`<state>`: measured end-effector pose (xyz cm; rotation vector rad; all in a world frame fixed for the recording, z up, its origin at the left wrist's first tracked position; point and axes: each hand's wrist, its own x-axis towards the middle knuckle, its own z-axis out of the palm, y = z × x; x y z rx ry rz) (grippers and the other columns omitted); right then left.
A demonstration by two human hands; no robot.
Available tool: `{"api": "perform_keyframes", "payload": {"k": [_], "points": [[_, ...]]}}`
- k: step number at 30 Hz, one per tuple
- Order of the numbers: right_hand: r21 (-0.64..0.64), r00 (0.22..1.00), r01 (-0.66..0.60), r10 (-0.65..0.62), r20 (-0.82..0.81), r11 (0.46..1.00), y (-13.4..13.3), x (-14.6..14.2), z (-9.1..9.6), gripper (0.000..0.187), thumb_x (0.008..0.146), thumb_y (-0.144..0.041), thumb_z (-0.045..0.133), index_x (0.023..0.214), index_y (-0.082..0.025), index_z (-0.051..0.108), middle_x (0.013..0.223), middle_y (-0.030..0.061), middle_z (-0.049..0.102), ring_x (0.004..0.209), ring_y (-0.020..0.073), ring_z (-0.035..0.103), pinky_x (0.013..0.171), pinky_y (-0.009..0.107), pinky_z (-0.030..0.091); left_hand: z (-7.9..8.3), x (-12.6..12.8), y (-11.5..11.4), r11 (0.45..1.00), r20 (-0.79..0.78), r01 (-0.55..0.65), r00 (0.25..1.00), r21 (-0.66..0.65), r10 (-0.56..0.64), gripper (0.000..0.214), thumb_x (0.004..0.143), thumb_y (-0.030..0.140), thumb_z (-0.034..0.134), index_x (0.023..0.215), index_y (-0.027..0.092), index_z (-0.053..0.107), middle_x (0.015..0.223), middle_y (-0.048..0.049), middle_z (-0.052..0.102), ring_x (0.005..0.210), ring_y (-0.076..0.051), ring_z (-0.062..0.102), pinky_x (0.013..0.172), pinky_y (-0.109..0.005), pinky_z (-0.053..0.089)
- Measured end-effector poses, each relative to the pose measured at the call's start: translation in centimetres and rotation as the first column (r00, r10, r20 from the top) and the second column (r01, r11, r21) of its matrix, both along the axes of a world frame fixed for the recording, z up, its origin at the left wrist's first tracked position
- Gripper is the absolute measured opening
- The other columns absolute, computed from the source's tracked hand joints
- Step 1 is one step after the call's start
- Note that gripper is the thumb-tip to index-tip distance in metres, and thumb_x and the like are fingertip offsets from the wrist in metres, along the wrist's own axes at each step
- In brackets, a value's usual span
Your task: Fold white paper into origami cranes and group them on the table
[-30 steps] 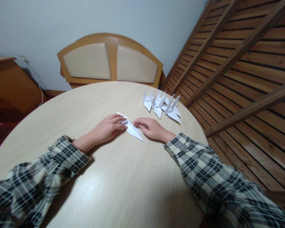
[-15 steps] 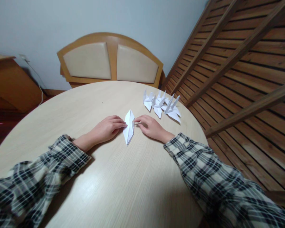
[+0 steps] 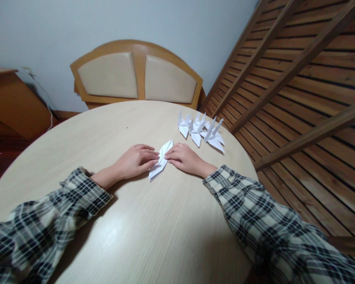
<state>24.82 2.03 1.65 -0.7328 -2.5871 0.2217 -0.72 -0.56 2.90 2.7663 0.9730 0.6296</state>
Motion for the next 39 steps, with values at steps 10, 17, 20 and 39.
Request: {"api": "perform_keyframes", "payload": {"k": [10, 17, 20, 39], "points": [[0.021, 0.999, 0.039, -0.039, 0.000, 0.999, 0.2, -0.6, 0.0, 0.013, 0.093, -0.025, 0.065, 0.100, -0.023, 0.076, 0.101, 0.0049, 0.073, 0.103, 0.0220, 0.057, 0.093, 0.039, 0.038, 1.1, 2.0, -1.9, 0.978, -0.204, -0.146, 0.963, 0.148, 0.174, 0.041, 0.093, 0.051, 0.059, 0.109, 0.016, 0.074, 0.114, -0.0123, 0.075, 0.112, -0.032, 0.063, 0.101, -0.049, 0.043], [0.033, 1.000, 0.022, -0.021, -0.007, 0.999, 0.2, -0.7, 0.0, 0.010, 0.091, -0.026, 0.068, 0.097, -0.023, 0.076, 0.098, 0.0036, 0.073, 0.101, 0.0212, 0.057, 0.092, 0.038, 0.036, 0.3, 2.0, -1.8, 0.974, -0.197, -0.127, 0.967, 0.187, 0.164, 0.039, 0.095, 0.051, 0.058, 0.106, 0.016, 0.073, 0.111, -0.0117, 0.075, 0.109, -0.030, 0.065, 0.099, -0.046, 0.045], [0.015, 1.000, -0.005, 0.005, -0.021, 1.000, -0.1, -0.7, 0.1, 0.010, 0.091, -0.026, 0.069, 0.097, -0.024, 0.076, 0.099, 0.0028, 0.073, 0.101, 0.0205, 0.057, 0.093, 0.038, 0.036, -0.1, 1.6, -1.2, 0.981, -0.136, -0.097, 0.983, 0.170, 0.121, 0.041, 0.095, 0.052, 0.057, 0.110, 0.017, 0.072, 0.111, -0.0108, 0.076, 0.108, -0.029, 0.067, 0.098, -0.047, 0.046], [-0.059, 0.999, 0.046, -0.047, -0.025, 0.997, -0.7, -1.0, 0.1, 0.009, 0.092, -0.027, 0.067, 0.094, -0.021, 0.072, 0.094, 0.0043, 0.068, 0.097, 0.0200, 0.058, 0.088, 0.035, 0.037, -0.8, 1.0, -0.1, 0.994, 0.013, 0.002, 1.000, 0.106, -0.004, 0.027, 0.097, 0.034, 0.058, 0.113, 0.016, 0.071, 0.105, -0.0118, 0.076, 0.096, -0.025, 0.069, 0.090, -0.042, 0.053]]}}
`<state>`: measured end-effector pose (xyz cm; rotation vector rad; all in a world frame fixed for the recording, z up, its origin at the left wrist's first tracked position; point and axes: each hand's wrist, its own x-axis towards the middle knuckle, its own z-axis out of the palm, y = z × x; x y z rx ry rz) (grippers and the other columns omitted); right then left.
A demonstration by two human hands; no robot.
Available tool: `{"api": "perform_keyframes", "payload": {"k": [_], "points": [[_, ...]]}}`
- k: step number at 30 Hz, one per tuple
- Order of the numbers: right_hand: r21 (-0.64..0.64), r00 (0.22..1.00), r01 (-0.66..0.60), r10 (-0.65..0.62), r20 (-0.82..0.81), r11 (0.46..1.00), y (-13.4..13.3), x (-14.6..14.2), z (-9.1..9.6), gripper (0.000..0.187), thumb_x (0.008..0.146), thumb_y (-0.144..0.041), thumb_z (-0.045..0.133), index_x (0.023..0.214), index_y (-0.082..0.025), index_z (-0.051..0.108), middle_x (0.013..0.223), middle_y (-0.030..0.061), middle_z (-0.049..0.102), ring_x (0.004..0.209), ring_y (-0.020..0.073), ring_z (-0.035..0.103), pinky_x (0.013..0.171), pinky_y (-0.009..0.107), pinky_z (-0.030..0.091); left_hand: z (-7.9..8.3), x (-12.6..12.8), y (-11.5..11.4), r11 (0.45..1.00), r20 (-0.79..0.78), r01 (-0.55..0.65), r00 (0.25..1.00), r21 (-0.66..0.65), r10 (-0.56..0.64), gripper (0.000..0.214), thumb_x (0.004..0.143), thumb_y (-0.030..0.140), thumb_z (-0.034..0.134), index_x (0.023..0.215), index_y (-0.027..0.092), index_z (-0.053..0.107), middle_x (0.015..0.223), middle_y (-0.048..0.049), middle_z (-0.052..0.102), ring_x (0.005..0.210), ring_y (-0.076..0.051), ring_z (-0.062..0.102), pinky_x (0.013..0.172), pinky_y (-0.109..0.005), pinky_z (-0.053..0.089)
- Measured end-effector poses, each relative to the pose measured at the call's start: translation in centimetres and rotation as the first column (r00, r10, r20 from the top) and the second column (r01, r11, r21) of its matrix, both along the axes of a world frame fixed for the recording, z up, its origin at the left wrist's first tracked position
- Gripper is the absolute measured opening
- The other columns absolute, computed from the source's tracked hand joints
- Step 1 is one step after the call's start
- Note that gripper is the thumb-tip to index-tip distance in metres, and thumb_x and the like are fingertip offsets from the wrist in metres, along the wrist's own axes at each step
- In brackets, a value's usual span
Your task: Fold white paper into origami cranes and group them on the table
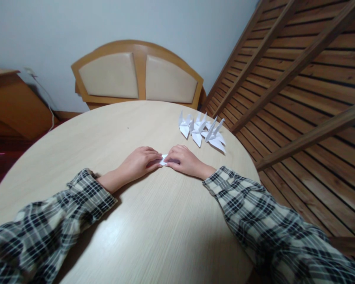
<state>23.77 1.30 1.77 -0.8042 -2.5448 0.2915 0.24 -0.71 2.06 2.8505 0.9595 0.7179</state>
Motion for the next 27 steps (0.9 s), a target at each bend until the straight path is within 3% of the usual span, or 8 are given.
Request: {"api": "perform_keyframes", "payload": {"k": [10, 27], "points": [[0.035, 1.000, -0.003, 0.003, -0.007, 0.999, 0.07, 0.02, -0.01, 0.011, 0.090, -0.028, 0.069, 0.087, -0.018, 0.069, 0.090, 0.0045, 0.067, 0.093, 0.0199, 0.057, 0.086, 0.034, 0.038, 0.06, 0.06, -0.27, 0.995, -0.011, -0.085, 0.996, -0.052, 0.085, 0.024, 0.096, 0.035, 0.060, 0.104, 0.015, 0.070, 0.096, -0.0122, 0.073, 0.088, -0.023, 0.067, 0.082, -0.037, 0.053], [0.024, 1.000, 0.009, -0.008, -0.013, 1.000, -0.13, -0.19, 0.03, 0.011, 0.093, -0.030, 0.065, 0.090, -0.020, 0.069, 0.092, 0.0042, 0.069, 0.095, 0.0199, 0.058, 0.086, 0.034, 0.037, 0.20, 0.02, -0.41, 0.992, 0.028, -0.077, 0.996, -0.105, 0.080, 0.026, 0.099, 0.037, 0.055, 0.103, 0.017, 0.071, 0.097, -0.0106, 0.074, 0.087, -0.022, 0.068, 0.080, -0.034, 0.053]]}}
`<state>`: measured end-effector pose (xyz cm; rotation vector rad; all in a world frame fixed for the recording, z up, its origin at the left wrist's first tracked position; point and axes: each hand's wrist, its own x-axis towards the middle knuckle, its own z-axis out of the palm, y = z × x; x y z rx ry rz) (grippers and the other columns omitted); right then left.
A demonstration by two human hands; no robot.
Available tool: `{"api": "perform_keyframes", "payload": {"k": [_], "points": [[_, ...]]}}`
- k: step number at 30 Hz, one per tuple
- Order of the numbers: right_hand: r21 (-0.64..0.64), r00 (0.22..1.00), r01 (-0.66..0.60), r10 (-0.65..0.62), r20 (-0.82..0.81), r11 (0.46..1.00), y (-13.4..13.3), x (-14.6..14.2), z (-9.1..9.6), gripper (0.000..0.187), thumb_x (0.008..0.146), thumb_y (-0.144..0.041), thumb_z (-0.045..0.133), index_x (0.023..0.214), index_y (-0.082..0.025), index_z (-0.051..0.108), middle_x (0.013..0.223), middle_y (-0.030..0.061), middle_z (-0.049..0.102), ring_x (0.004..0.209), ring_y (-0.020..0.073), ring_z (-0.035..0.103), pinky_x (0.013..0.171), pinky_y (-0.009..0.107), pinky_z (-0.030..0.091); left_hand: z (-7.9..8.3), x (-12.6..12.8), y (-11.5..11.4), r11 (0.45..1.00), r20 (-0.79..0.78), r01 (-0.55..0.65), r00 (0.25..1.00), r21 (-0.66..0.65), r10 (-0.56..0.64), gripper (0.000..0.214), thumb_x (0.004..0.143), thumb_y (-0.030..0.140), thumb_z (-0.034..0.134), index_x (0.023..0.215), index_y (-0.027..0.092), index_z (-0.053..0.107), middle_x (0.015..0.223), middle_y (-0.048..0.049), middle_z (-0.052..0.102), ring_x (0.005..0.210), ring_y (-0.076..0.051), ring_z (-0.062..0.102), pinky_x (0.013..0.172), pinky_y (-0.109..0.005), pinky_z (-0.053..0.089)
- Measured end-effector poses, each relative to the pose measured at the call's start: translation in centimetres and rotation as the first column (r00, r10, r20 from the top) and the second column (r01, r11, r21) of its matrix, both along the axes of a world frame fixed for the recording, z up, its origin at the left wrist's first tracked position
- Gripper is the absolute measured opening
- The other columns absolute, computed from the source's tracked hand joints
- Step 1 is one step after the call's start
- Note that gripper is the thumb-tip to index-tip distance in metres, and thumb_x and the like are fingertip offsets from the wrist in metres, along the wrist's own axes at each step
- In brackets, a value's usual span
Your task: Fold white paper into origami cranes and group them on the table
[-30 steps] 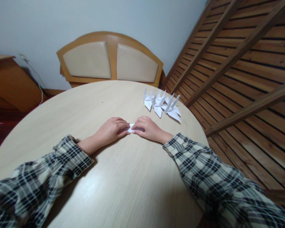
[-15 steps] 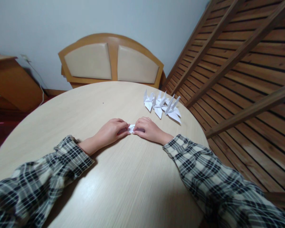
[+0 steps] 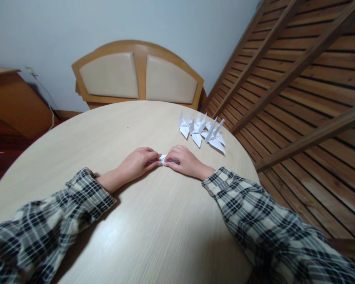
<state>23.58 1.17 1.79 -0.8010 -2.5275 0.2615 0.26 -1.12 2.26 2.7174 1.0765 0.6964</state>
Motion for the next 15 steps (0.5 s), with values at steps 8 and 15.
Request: {"api": "perform_keyframes", "payload": {"k": [8, 15], "points": [[0.029, 0.999, 0.024, -0.025, 0.025, 0.999, -0.14, -0.18, 0.17, 0.014, 0.095, -0.027, 0.060, 0.091, -0.019, 0.070, 0.091, 0.0050, 0.069, 0.093, 0.0198, 0.058, 0.086, 0.035, 0.037, 0.16, 0.07, -0.05, 1.000, -0.018, -0.005, 1.000, 0.026, 0.006, 0.023, 0.099, 0.030, 0.052, 0.094, 0.016, 0.070, 0.091, -0.0096, 0.072, 0.080, -0.020, 0.066, 0.075, -0.032, 0.052], [0.057, 0.997, 0.058, -0.061, 0.047, 0.997, -0.22, -0.69, 0.12, 0.016, 0.096, -0.025, 0.056, 0.090, -0.019, 0.070, 0.090, 0.0052, 0.069, 0.092, 0.0198, 0.058, 0.084, 0.035, 0.036, 0.26, 0.25, 0.00, 0.998, -0.016, -0.053, 0.998, 0.038, 0.054, 0.020, 0.098, 0.027, 0.054, 0.094, 0.016, 0.070, 0.089, -0.0091, 0.073, 0.078, -0.020, 0.066, 0.074, -0.032, 0.051]]}}
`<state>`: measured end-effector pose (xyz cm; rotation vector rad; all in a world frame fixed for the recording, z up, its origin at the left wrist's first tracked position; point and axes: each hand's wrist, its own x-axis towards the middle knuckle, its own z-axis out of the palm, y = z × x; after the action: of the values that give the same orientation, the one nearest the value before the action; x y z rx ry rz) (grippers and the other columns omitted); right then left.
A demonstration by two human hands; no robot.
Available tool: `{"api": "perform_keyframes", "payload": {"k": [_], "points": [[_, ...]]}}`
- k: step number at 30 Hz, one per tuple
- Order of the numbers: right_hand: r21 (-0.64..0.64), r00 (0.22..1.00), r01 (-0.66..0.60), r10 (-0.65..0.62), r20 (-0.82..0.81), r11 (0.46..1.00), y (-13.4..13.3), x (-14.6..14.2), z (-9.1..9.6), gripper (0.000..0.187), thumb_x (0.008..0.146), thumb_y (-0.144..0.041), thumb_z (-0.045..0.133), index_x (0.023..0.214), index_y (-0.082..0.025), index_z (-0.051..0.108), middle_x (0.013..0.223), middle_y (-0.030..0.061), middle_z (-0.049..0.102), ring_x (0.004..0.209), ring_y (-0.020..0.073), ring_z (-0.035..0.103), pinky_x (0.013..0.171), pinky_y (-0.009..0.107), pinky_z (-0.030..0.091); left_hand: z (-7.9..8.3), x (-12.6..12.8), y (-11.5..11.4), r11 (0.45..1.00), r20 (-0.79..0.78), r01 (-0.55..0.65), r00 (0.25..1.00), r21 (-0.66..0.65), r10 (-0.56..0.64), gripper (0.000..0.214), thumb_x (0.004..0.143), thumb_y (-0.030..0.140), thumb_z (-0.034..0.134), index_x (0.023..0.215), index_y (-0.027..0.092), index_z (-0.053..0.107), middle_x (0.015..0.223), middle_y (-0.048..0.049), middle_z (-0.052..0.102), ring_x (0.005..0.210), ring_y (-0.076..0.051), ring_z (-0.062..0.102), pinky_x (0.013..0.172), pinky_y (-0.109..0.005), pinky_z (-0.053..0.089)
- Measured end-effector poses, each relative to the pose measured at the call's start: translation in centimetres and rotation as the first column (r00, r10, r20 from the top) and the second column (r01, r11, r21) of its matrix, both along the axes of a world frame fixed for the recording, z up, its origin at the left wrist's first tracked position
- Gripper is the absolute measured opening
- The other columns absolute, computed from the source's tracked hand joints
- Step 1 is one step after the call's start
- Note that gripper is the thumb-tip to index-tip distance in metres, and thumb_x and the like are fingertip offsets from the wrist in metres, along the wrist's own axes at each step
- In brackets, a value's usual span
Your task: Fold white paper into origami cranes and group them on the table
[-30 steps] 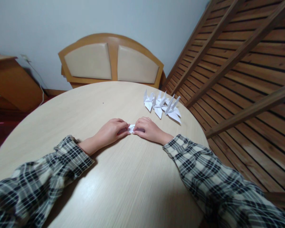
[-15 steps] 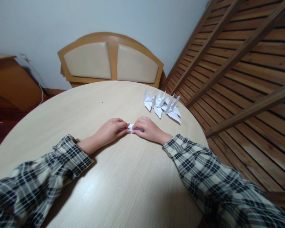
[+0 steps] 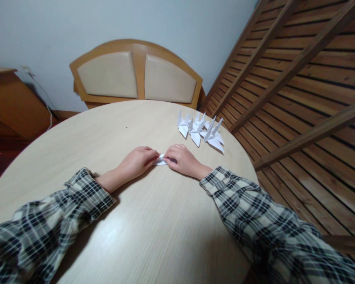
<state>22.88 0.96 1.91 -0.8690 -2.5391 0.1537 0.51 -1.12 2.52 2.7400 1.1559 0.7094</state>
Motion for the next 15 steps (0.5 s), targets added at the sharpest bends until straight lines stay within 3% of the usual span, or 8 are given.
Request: {"api": "perform_keyframes", "payload": {"k": [5, 15], "points": [[0.030, 0.997, 0.081, -0.081, 0.005, 0.996, 0.14, -0.38, -0.27, 0.019, 0.097, -0.026, 0.056, 0.089, -0.017, 0.070, 0.089, 0.0061, 0.069, 0.089, 0.0197, 0.058, 0.082, 0.035, 0.037, 0.03, 0.04, 0.26, 0.998, -0.008, -0.057, 0.998, -0.017, 0.057, 0.017, 0.094, 0.023, 0.055, 0.095, 0.015, 0.070, 0.089, -0.0105, 0.074, 0.079, -0.022, 0.066, 0.074, -0.033, 0.051], [-0.074, 0.981, 0.163, -0.170, -0.099, 0.984, 0.51, -0.91, -0.43, 0.012, 0.094, -0.020, 0.061, 0.086, -0.018, 0.070, 0.088, 0.0059, 0.072, 0.088, 0.0188, 0.062, 0.082, 0.033, 0.041, -0.29, 0.12, 0.77, 0.990, 0.033, -0.125, 0.991, -0.059, 0.127, 0.019, 0.092, 0.024, 0.055, 0.094, 0.016, 0.073, 0.089, -0.0099, 0.074, 0.079, -0.022, 0.065, 0.071, -0.032, 0.050]]}}
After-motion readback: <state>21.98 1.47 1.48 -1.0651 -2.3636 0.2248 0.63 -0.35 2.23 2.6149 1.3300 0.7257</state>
